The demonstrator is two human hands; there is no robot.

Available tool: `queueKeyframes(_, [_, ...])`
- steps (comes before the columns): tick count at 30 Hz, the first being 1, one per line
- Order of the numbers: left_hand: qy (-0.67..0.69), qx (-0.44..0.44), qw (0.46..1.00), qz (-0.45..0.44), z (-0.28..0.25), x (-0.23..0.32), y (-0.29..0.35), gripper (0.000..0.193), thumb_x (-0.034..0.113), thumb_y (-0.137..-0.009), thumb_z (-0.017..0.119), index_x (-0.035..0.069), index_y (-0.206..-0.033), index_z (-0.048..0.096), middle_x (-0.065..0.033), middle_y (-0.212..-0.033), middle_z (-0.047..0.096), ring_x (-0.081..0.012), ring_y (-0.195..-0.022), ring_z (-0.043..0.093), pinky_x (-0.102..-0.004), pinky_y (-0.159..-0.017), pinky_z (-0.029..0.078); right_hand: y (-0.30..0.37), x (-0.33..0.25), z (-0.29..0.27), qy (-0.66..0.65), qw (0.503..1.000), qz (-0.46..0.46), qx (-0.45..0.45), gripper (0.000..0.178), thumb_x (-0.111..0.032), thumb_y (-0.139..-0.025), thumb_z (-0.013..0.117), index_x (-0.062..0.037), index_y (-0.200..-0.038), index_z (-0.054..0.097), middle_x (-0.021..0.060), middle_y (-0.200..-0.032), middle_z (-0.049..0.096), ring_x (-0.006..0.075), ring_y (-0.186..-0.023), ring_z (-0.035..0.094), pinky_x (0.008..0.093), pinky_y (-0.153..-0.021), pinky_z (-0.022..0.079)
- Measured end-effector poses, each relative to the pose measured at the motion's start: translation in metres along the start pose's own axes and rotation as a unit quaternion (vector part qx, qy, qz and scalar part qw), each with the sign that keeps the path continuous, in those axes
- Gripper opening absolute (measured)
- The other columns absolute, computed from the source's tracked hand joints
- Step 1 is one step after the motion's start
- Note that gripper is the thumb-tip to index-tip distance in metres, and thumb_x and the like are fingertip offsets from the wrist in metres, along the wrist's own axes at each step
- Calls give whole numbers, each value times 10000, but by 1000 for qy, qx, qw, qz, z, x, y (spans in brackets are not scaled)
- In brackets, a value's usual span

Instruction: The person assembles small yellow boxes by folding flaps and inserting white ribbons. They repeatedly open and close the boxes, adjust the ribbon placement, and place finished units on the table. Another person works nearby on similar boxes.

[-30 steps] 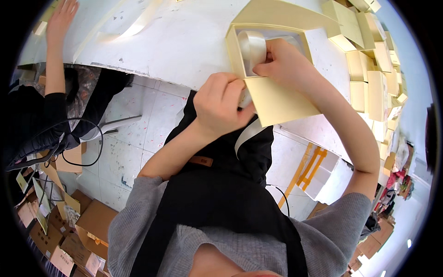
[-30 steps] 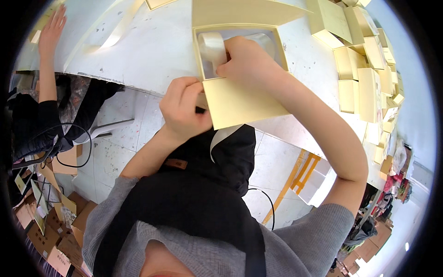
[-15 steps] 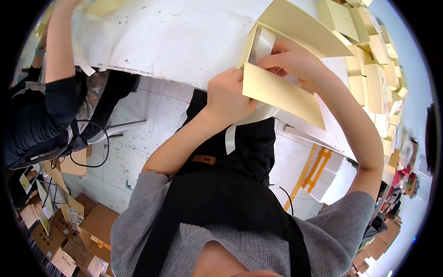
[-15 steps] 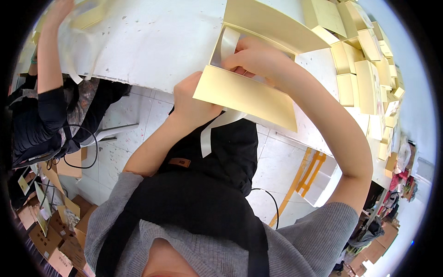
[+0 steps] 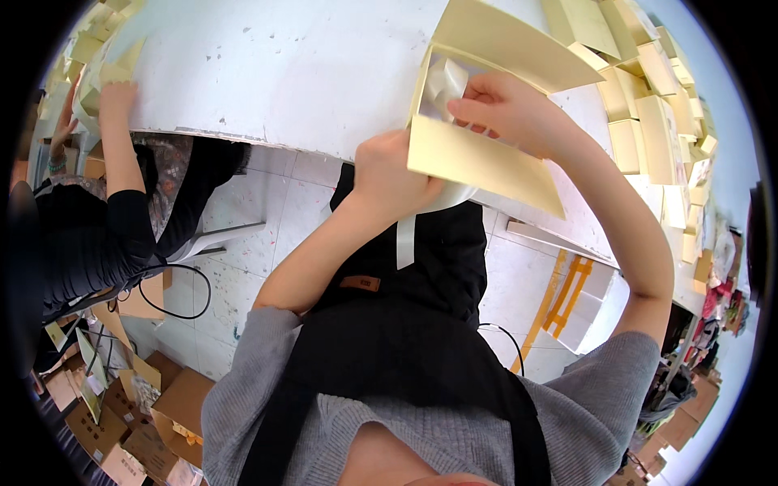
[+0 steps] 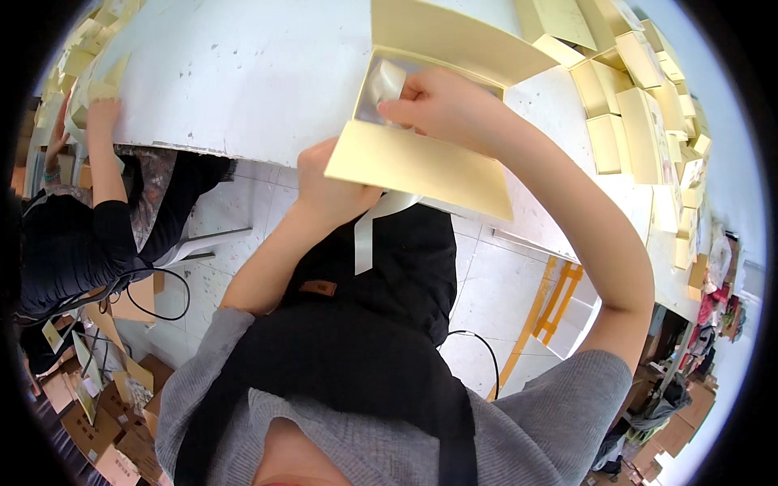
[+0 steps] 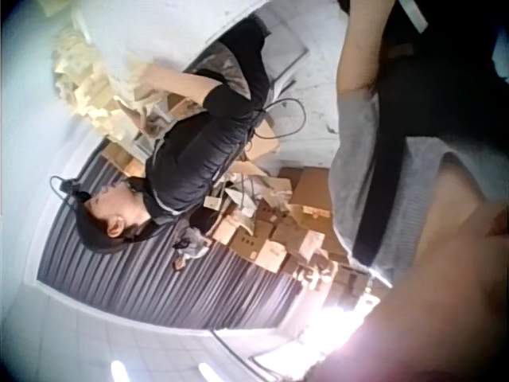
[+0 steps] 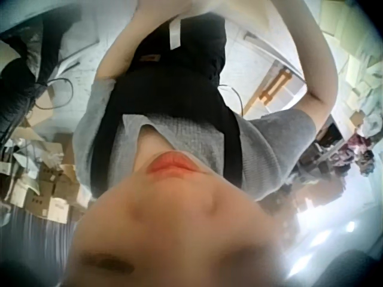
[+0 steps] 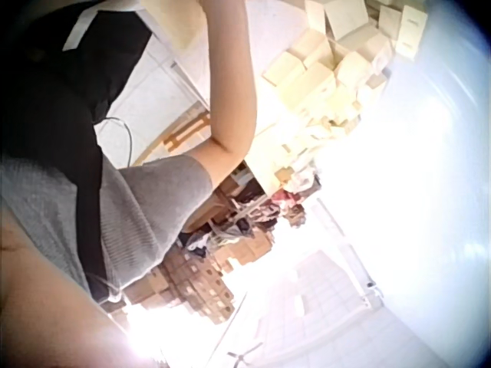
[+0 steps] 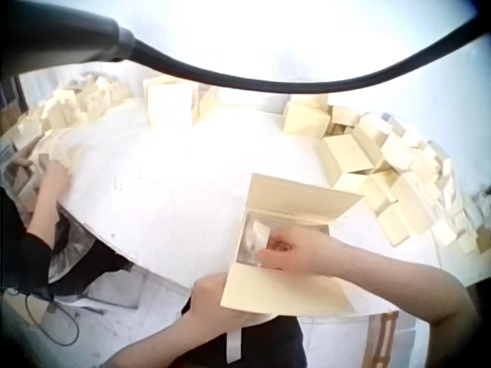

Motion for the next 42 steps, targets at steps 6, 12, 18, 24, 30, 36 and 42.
queueKeyframes(6, [42, -205, 977, -40, -56, -30, 101, 100, 106, -686, 689, 92, -678, 590, -42, -602, 510, -234, -507, 539, -344, -454, 421, 124, -37, 6, 371, 848, -309, 219, 427, -203, -726, 737, 7, -1075, 610, 132, -1048, 638, 279, -939, 628, 363, -749, 524])
queueKeyframes(12, [-22, -280, 935, -215, -77, -71, 170, 225, 221, -758, 781, 70, -806, 621, -49, -638, 559, -211, -525, 557, -321, -478, 435, 102, -29, 14, 378, 824, -315, 282, 404, -32, -656, 629, 23, -1056, 602, 121, -1020, 643, 260, -886, 644, 329, -680, 548])
queueKeyframes(18, [18, -94, 994, -52, -65, -27, 75, 190, 165, -732, 792, 79, -741, 623, -52, -588, 525, -229, -505, 529, -330, -463, 403, -24, -144, 31, 382, 770, -442, 256, 57, -83, -717, 623, -28, -726, 607, 105, -717, 630, 269, -620, 650, 355, -475, 507])
queueKeyframes(24, [20, -72, 995, -64, -81, -49, 80, 156, 97, -736, 775, 69, -737, 622, -49, -573, 527, -213, -478, 520, -313, -442, 391, -105, -149, -84, 179, 855, -348, 341, 550, -544, -809, 644, -19, -971, 622, 162, -981, 648, 349, -976, 609, 459, -843, 483])
queueKeyframes(30, [38, -59, 996, -62, -95, -62, 68, 130, 71, -747, 761, 64, -747, 631, -36, -598, 577, -191, -471, 542, -281, -443, 408, -99, 181, -283, 351, 808, 146, 450, 816, -709, -842, 494, 8, -1226, 560, 245, -1223, 590, 387, -1165, 549, 461, -939, 462])
queueKeyframes(36, [65, 57, 992, 92, -72, -14, -32, 368, 60, -680, 779, 14, -1023, 654, -143, -961, 639, -307, -807, 627, -345, -660, 513, -100, 117, -223, 245, 884, 86, 389, 894, -686, -825, 524, -8, -1398, 418, 244, -1373, 479, 417, -1246, 477, 504, -1035, 378])
queueKeyframes(42, [89, 12, 993, 70, -10, -11, -106, 557, 156, -750, 765, 8, -1236, 538, -180, -1242, 528, -351, -1100, 534, -399, -871, 488, -114, 116, -260, 232, 895, 82, 373, 853, -670, -859, 471, -27, -1415, 406, 208, -1394, 477, 385, -1309, 411, 480, -1073, 341])
Point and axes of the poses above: each hand's wrist, its own y-axis away from the middle knuckle, its own z-axis out of the palm, x = y × z, the point moved 9 cm from there along -y, towards the middle knuckle
